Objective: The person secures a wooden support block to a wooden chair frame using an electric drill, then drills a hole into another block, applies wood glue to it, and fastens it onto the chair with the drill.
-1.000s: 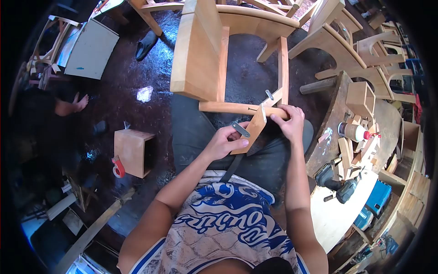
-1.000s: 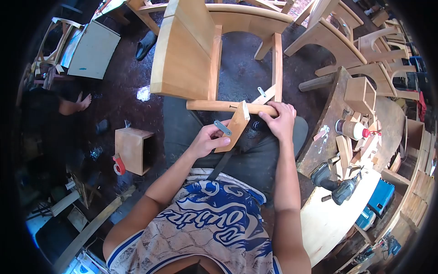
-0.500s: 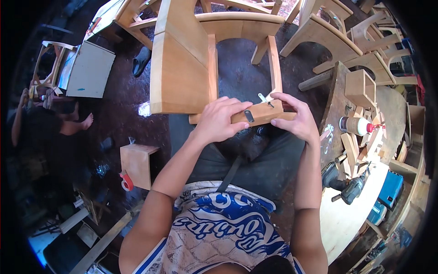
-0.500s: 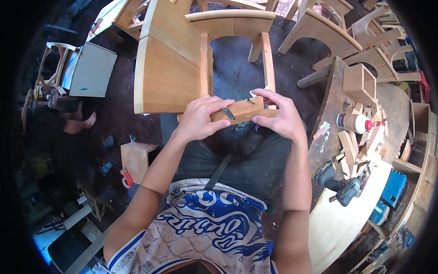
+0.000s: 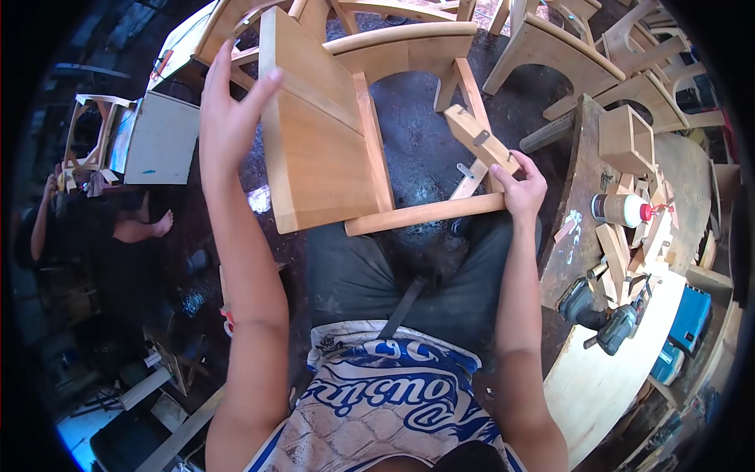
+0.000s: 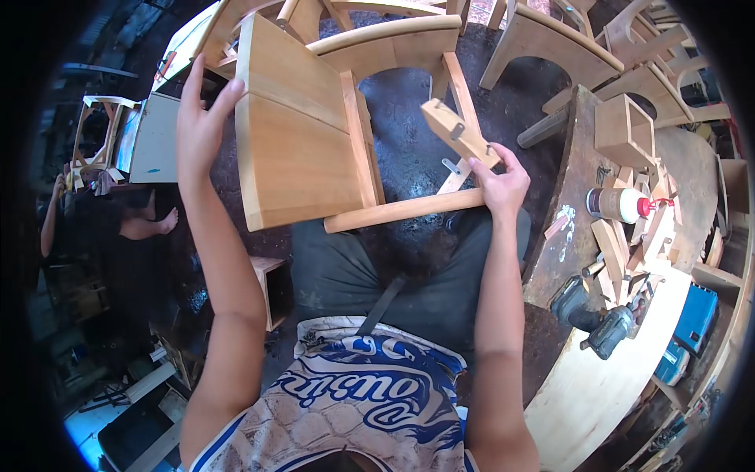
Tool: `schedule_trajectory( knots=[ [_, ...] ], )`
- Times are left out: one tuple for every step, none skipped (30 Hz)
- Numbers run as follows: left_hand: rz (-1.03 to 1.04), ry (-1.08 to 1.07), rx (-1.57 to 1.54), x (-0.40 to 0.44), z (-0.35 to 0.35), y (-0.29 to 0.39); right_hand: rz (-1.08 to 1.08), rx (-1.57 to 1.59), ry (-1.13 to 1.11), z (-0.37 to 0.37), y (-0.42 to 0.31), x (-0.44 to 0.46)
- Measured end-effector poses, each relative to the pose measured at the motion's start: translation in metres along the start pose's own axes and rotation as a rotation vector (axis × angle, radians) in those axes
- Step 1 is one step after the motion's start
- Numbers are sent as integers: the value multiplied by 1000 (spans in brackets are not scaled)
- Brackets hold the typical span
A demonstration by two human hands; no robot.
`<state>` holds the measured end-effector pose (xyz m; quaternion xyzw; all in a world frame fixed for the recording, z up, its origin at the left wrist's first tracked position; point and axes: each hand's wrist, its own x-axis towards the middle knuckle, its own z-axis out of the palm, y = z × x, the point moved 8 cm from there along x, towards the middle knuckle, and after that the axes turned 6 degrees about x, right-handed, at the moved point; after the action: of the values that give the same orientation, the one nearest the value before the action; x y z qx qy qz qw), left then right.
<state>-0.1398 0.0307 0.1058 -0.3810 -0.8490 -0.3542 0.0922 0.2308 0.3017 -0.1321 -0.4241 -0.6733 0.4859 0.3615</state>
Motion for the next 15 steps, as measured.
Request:
schedule_trajectory(
  knots=[
    [-133, -25, -127, 17, 18, -39, -2, 7, 3, -1, 5, -2],
    [-259, -38, -259, 30, 37, -58, -23, -40, 108, -10, 7, -3],
    [-386, -52, -392, 41, 54, -72, -43, -88, 214, -20, 8, -3],
    [-377, -56, -393, 54, 66, -74, -53, -91, 262, -23, 1, -4],
    [-381, -143, -419, 66, 83, -73, -54, -89, 271, -22, 5, -2],
    [-388, -228, -445, 76, 100, -74, -51, -55, 330, -23, 11, 0],
    [-385, -232, -447, 86, 103, -80, -47, -22, 386, -25, 17, 1],
    [-430, -295, -397, 93, 104, -87, -46, -22, 390, -25, 14, 2],
    [-475, -356, -344, 96, 106, -94, -43, -91, 395, -24, 10, 3],
    [-450, -303, -348, 97, 107, -99, -39, -157, 396, -22, 8, 2],
    [-454, -304, -340, 94, 107, -100, -32, -155, 391, -19, 12, 2],
    [-428, -259, -265, 94, 102, -99, 0, -172, 385, -19, 18, 5],
    [-396, -211, -194, 96, 96, -96, 27, -189, 384, -19, 23, 8],
    [-391, -211, -196, 96, 96, -97, 25, -188, 389, -19, 21, 11],
    [-403, -187, -242, 94, 95, -99, -34, -187, 387, -17, 15, 13]
  ],
)
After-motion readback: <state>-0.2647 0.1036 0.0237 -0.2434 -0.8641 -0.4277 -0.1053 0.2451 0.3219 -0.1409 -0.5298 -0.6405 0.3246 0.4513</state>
